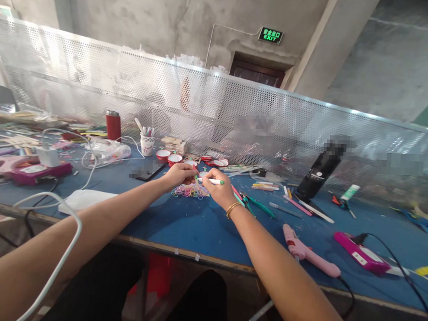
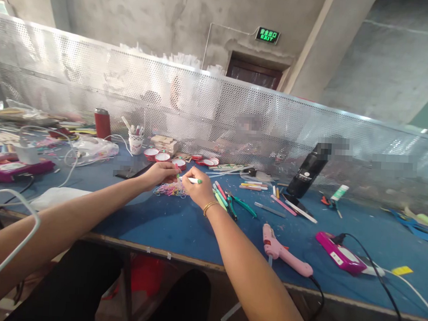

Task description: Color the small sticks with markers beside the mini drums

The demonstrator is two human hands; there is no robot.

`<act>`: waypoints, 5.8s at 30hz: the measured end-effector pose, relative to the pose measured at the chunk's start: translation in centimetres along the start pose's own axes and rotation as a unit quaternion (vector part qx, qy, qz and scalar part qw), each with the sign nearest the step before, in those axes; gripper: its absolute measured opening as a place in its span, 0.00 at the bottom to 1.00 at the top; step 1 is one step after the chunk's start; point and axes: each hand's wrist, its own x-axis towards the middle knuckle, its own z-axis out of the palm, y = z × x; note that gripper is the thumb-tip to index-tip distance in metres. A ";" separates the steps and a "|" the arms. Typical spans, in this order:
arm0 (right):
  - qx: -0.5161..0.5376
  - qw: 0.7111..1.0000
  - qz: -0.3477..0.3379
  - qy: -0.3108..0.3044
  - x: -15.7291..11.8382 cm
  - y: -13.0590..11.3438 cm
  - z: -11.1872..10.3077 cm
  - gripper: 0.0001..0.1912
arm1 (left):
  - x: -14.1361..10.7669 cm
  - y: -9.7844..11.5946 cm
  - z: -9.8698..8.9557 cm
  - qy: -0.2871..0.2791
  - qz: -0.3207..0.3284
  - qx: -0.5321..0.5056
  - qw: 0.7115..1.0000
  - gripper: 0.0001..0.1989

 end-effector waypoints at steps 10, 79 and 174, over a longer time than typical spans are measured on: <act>-0.029 1.000 -0.005 0.008 0.1 0.3 0.0 0.07 | -0.2 0.1 0.1 -0.006 0.005 -0.010 1.000 0.11; -0.023 1.000 0.000 0.020 0.1 0.4 0.1 0.08 | -0.1 0.0 0.1 0.000 0.006 0.007 1.000 0.09; -0.047 0.999 0.004 0.013 0.1 0.3 0.1 0.08 | 0.1 -0.2 0.0 0.005 0.013 0.007 1.000 0.10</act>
